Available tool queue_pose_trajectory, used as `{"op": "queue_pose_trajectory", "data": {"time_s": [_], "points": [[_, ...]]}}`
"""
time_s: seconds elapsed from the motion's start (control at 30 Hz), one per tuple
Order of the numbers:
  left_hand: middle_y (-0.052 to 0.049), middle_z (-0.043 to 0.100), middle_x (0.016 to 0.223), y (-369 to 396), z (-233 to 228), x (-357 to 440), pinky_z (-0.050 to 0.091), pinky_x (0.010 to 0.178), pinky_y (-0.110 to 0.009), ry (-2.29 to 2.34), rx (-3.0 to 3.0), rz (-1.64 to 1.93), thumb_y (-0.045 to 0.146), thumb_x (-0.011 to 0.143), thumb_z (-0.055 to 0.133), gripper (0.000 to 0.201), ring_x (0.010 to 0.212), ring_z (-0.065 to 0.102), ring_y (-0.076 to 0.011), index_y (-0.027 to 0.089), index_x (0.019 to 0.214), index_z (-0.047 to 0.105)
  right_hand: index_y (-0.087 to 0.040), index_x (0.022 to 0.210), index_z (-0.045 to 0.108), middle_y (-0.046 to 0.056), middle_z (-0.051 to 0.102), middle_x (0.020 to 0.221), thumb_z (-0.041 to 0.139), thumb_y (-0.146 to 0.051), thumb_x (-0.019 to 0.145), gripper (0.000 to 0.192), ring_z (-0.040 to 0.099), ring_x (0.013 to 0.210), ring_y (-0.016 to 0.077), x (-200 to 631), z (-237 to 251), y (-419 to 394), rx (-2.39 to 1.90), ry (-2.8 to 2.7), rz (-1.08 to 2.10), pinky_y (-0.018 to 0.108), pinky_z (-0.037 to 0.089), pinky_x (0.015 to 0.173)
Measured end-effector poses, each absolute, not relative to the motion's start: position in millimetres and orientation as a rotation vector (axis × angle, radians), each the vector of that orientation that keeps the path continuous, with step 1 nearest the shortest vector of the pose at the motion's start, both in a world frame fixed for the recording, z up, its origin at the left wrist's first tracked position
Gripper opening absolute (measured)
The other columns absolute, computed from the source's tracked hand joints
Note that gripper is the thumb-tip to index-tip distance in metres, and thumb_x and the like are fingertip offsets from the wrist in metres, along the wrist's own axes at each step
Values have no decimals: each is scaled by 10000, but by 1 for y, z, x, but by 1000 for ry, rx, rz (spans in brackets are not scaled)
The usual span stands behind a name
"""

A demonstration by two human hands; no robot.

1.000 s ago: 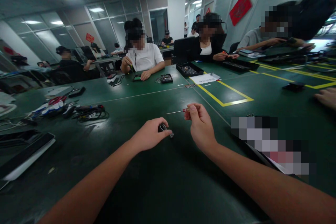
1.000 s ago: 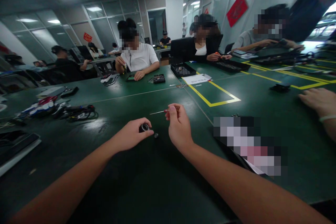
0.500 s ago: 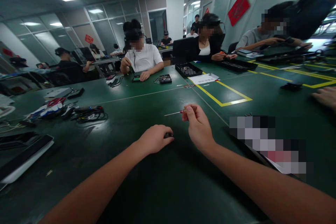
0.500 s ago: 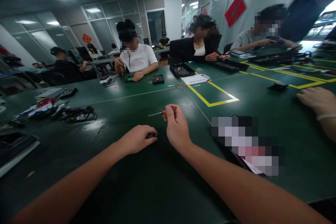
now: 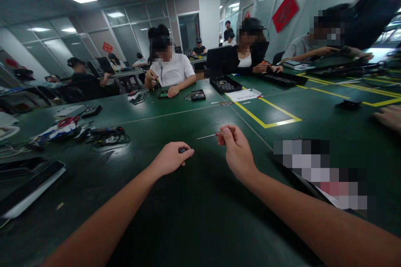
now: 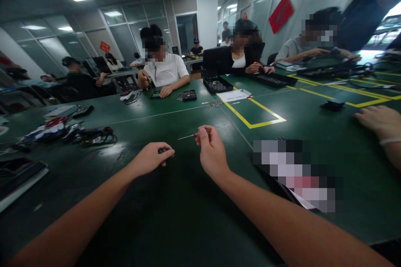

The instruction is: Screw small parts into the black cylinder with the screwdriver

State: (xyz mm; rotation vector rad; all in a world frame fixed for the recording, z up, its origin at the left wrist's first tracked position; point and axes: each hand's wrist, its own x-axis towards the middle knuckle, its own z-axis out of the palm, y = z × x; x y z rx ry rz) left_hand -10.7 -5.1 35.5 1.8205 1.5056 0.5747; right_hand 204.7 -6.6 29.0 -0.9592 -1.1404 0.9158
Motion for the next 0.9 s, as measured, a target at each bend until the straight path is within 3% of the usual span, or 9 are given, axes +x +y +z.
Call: {"op": "queue_pose_trajectory", "data": {"time_s": [0.07, 0.23, 0.47, 0.6, 0.73, 0.9], "points": [[-77, 723, 888, -6, 38, -19, 378, 496, -245, 1497, 1663, 606, 518, 875, 604, 377, 556, 595, -140, 156, 925, 696, -227, 968, 608, 20, 640, 838, 545, -452, 939, 236, 604, 750, 174, 205, 29, -6, -959, -1143, 918, 350, 503, 726], [-49, 661, 839, -13, 42, -56, 355, 481, -198, 1444, 1352, 802, 428, 859, 664, 410, 557, 524, -103, 161, 1170, 676, -228, 974, 611, 22, 650, 836, 548, -466, 936, 249, 613, 758, 179, 205, 27, -6, -947, -1164, 936, 355, 506, 725], [-14, 566, 767, -36, 53, -125, 400, 459, -188, 1458, 999, 1145, 311, 786, 772, 373, 558, 487, -100, 132, 1106, 701, -234, 968, 613, 20, 656, 841, 549, -465, 931, 243, 624, 765, 183, 205, 26, -4, -969, -1168, 936, 358, 511, 729], [34, 538, 714, -60, 69, -159, 413, 493, -143, 1565, 894, 1265, 145, 852, 684, 280, 571, 478, -69, 190, 1128, 707, -239, 966, 614, 16, 657, 839, 558, -471, 926, 243, 623, 760, 181, 205, 25, -3, -970, -1170, 948, 354, 508, 729], [62, 564, 676, -84, 86, -184, 405, 491, -125, 1708, 751, 1384, 189, 983, 520, 219, 544, 462, -54, 226, 1020, 733, -235, 963, 614, 14, 654, 834, 558, -470, 928, 244, 616, 752, 180, 204, 22, -2, -961, -1173, 948, 352, 502, 721], [89, 623, 640, -111, 89, -218, 426, 474, -119, 1847, 522, 1554, 245, 993, 524, 240, 511, 479, -54, 261, 895, 742, -229, 968, 611, 19, 655, 852, 553, -449, 935, 230, 612, 758, 175, 203, 20, -1, -950, -1183, 961, 351, 503, 730]]}}
